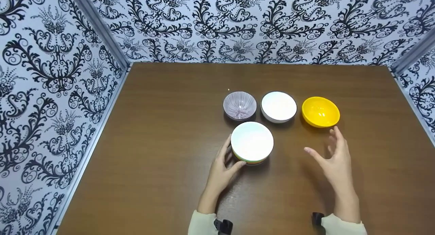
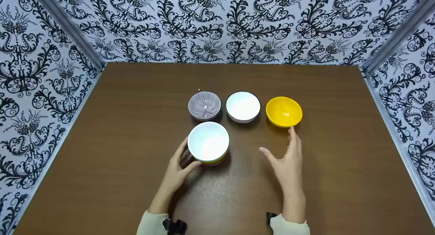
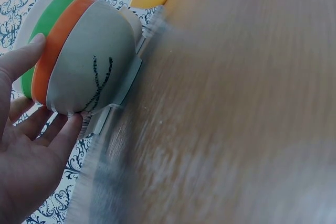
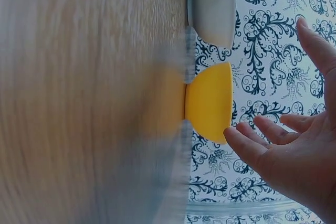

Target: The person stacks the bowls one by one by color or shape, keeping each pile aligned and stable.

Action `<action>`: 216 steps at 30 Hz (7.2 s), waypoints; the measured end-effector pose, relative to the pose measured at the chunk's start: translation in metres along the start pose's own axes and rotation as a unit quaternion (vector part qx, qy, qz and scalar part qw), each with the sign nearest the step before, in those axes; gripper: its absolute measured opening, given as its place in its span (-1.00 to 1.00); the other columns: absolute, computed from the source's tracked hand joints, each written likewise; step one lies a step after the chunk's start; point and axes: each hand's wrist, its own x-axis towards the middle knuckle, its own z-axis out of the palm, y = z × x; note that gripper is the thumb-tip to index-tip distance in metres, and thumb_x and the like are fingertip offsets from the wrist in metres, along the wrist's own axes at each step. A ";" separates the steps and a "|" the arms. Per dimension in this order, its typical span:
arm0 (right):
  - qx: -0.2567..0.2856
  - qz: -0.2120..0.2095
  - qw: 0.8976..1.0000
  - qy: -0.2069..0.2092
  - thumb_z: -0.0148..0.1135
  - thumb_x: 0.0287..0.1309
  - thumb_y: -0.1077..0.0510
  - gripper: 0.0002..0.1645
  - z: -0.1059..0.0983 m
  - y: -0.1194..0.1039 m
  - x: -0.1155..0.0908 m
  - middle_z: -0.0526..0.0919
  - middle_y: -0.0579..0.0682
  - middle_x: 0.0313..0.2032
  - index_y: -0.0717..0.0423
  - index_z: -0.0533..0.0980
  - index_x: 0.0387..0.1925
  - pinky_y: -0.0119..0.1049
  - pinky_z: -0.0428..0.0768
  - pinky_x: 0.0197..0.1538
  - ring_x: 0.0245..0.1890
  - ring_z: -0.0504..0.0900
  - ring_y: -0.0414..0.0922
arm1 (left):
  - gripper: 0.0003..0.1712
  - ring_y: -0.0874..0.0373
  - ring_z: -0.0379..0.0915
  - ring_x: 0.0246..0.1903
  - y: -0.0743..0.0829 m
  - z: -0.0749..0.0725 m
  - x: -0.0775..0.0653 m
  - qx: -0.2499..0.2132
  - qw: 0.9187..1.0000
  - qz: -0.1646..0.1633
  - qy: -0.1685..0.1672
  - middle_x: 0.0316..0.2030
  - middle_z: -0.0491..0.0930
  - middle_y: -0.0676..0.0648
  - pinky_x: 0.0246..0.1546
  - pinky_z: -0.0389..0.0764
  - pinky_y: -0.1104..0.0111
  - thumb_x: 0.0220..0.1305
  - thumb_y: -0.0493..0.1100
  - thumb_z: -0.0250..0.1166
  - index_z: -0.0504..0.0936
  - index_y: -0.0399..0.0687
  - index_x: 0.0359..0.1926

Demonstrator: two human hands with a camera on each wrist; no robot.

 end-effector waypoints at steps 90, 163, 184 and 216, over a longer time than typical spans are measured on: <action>-0.051 -0.026 0.998 -0.002 0.48 0.10 -0.04 0.32 -0.017 0.014 0.033 0.05 0.37 0.49 0.16 -0.21 0.58 0.33 0.15 0.45 0.48 0.10 0.36 | 0.01 -0.10 0.26 0.43 -0.003 0.000 0.001 -0.018 1.000 0.001 -0.002 0.52 0.13 -0.16 0.41 0.38 0.17 0.21 -0.03 0.43 0.10 -0.03 0.55; -0.075 0.074 0.993 -0.055 0.41 0.06 -0.28 0.58 -0.001 0.029 0.109 -0.38 0.40 0.54 0.20 -0.57 0.52 0.35 0.02 0.51 0.49 -0.08 0.43 | 0.00 -0.11 0.22 0.45 -0.003 0.000 0.001 -0.035 0.999 -0.006 -0.004 0.53 0.11 -0.18 0.42 0.36 0.18 0.19 -0.05 0.44 0.12 0.05 0.55; -0.032 0.094 0.995 -0.028 0.42 0.09 -0.17 0.48 0.004 0.032 0.109 -0.30 0.33 0.54 0.15 -0.47 0.55 0.28 0.04 0.53 0.49 -0.04 0.34 | 0.01 -0.12 0.23 0.44 -0.003 0.001 0.000 -0.019 1.000 0.007 -0.005 0.52 0.12 -0.18 0.40 0.39 0.21 0.21 -0.03 0.42 0.08 -0.05 0.56; -0.024 0.090 0.995 -0.018 0.41 0.11 -0.21 0.45 -0.012 0.025 0.100 -0.27 0.29 0.56 0.11 -0.43 0.57 0.29 0.00 0.54 0.52 -0.06 0.32 | 0.00 -0.10 0.20 0.46 -0.004 0.001 0.000 -0.028 1.000 0.004 -0.001 0.52 0.12 -0.16 0.41 0.38 0.18 0.18 -0.02 0.43 0.11 0.06 0.55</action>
